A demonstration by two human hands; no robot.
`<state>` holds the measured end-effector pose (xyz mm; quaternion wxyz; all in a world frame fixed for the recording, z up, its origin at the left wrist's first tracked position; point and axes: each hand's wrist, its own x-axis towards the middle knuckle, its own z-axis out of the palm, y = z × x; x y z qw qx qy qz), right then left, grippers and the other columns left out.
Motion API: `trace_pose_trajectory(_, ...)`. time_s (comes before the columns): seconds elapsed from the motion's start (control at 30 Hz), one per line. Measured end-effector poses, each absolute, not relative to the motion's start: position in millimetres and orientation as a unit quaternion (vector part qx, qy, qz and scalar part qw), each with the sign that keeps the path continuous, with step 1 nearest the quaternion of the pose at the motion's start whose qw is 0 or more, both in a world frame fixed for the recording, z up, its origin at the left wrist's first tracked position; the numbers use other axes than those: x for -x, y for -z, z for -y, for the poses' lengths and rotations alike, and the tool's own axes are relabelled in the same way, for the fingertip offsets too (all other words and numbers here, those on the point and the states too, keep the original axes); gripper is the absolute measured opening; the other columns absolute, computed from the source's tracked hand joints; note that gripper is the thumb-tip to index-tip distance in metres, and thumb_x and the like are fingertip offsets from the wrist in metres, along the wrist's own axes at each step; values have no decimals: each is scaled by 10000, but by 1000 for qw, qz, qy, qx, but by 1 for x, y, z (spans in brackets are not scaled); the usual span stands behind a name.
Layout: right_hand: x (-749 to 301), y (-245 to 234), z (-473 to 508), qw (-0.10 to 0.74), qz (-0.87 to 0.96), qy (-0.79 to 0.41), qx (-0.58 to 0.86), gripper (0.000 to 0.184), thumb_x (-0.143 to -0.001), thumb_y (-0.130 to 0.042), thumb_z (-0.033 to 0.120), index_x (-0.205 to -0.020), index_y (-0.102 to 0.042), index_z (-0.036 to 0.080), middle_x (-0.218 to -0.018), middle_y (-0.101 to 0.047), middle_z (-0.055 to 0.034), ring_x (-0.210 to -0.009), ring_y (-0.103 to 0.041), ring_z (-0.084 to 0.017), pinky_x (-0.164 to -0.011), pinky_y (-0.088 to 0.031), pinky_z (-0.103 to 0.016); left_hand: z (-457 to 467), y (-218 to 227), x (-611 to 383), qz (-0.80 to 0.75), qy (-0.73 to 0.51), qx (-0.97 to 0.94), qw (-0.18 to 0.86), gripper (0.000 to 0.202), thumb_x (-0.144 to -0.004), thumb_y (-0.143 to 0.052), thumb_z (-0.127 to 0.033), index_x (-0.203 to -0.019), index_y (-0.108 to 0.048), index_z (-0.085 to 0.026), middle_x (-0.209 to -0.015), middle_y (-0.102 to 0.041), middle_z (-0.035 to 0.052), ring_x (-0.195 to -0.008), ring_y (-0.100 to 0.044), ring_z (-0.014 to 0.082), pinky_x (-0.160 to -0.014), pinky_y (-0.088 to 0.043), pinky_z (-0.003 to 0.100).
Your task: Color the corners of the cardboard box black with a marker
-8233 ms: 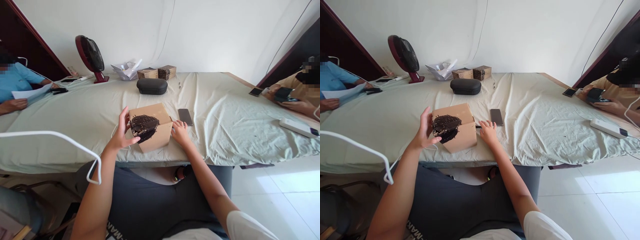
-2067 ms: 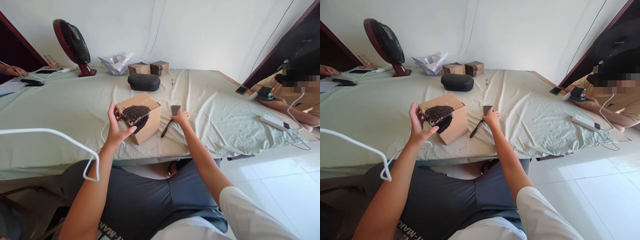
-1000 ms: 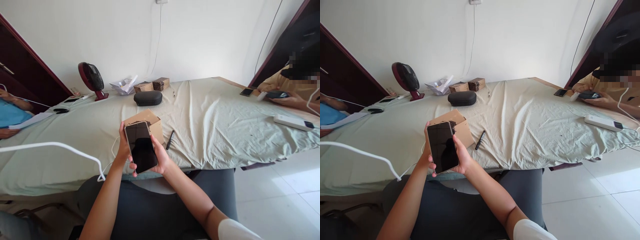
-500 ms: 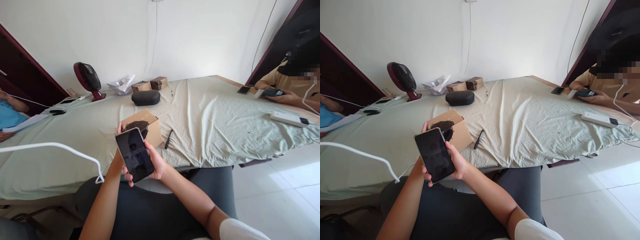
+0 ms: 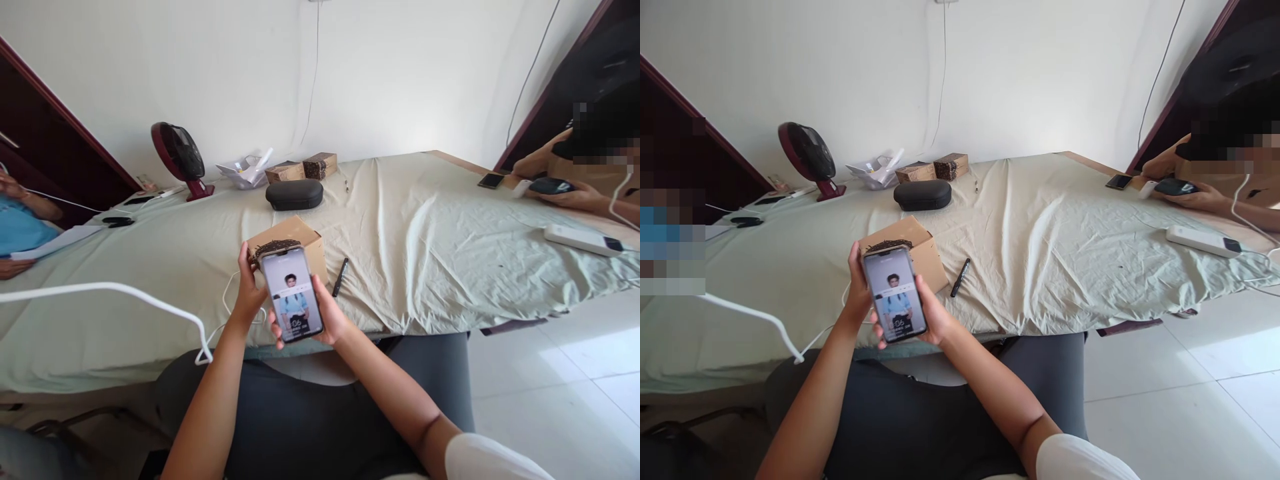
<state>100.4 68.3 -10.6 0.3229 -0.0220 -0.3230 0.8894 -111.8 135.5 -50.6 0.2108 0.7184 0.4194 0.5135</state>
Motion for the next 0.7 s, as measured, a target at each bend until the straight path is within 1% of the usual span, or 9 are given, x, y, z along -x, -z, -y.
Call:
trace_pose_trajectory(0.1,-132,13,-81,427,384,-816,66,782,-766,-737,868,-1217,-681,231,-1081,-793,-118,-840,-737,-298,-741,-655,-503,-139,50,114,-419,-549,-689,220,1182,-850,-811,-655,-1734,-96,-330,-1790,-245,192,-1653,-294,453,-1313,-339,634)
trace_pose_trajectory(0.13,-146,15,-87,455,392,-793,105,721,-759,-829,760,-1241,-677,246,-1115,-797,-112,-887,-759,-315,-779,-664,-526,-141,51,115,-418,-558,-680,229,1206,-824,-836,-649,-1733,-115,-323,-1783,-257,201,-1651,-300,450,-1316,-332,631)
trace_pose_trajectory(0.2,-177,22,-101,513,402,-731,203,564,-759,-902,596,-1150,-709,238,-1107,-812,-108,-923,-790,-331,-796,-680,-512,-144,53,115,-416,-568,-668,242,1231,-791,-875,-620,-1733,-145,-311,-1770,-286,208,-1633,-342,437,-1320,-331,617)
trace_pose_trajectory(0.27,-210,32,-117,552,400,-654,327,508,-760,-890,589,-1070,-732,218,-1034,-826,-109,-914,-805,-340,-799,-686,-497,-145,55,115,-415,-570,-666,244,1233,-781,-889,-601,-1733,-165,-300,-1763,-305,210,-1603,-397,428,-1314,-347,602)
trace_pose_trajectory(0.33,-240,46,-133,581,400,-528,473,473,-711,-901,541,-996,-728,206,-967,-828,-95,-896,-803,-325,-807,-678,-469,-145,56,114,-413,-573,-666,239,1237,-771,-893,-600,-1730,-179,-286,-1757,-317,216,-1579,-434,426,-1302,-368,596)
trace_pose_trajectory(0.4,-264,61,-146,544,440,-376,608,423,-728,-853,483,-1022,-733,204,-1009,-833,-91,-964,-798,-309,-860,-662,-448,-144,54,114,-415,-570,-670,232,1227,-770,-889,-602,-1724,-187,-282,-1748,-328,221,-1565,-453,424,-1282,-398,594)
trace_pose_trajectory(0.53,-288,84,-160,500,426,-302,691,275,-662,-834,325,-864,-711,186,-872,-797,-125,-1003,-779,-370,-926,-624,-522,-143,48,111,-414,-568,-680,210,1043,-783,-867,-585,-1624,-338,-269,-1661,-433,219,-1504,-520,395,-1214,-478,567)
trace_pose_trajectory(0.6,-289,90,-163,493,426,-286,702,280,-687,-808,345,-897,-728,179,-884,-796,-128,-1028,-773,-378,-945,-617,-530,-142,45,110,-410,-572,-681,202,921,-779,-863,-564,-1528,-420,-262,-1571,-508,200,-1432,-577,365,-1170,-517,542)
trace_pose_trajectory(0.7,-283,95,-166,501,438,-263,698,426,-765,-740,405,-1126,-746,179,-1087,-811,-137,-1141,-753,-367,-1007,-607,-524,-140,43,110,-414,-581,-673,195,847,-749,-871,-538,-1439,-462,-265,-1453,-573,164,-1329,-630,323,-1100,-564,504)
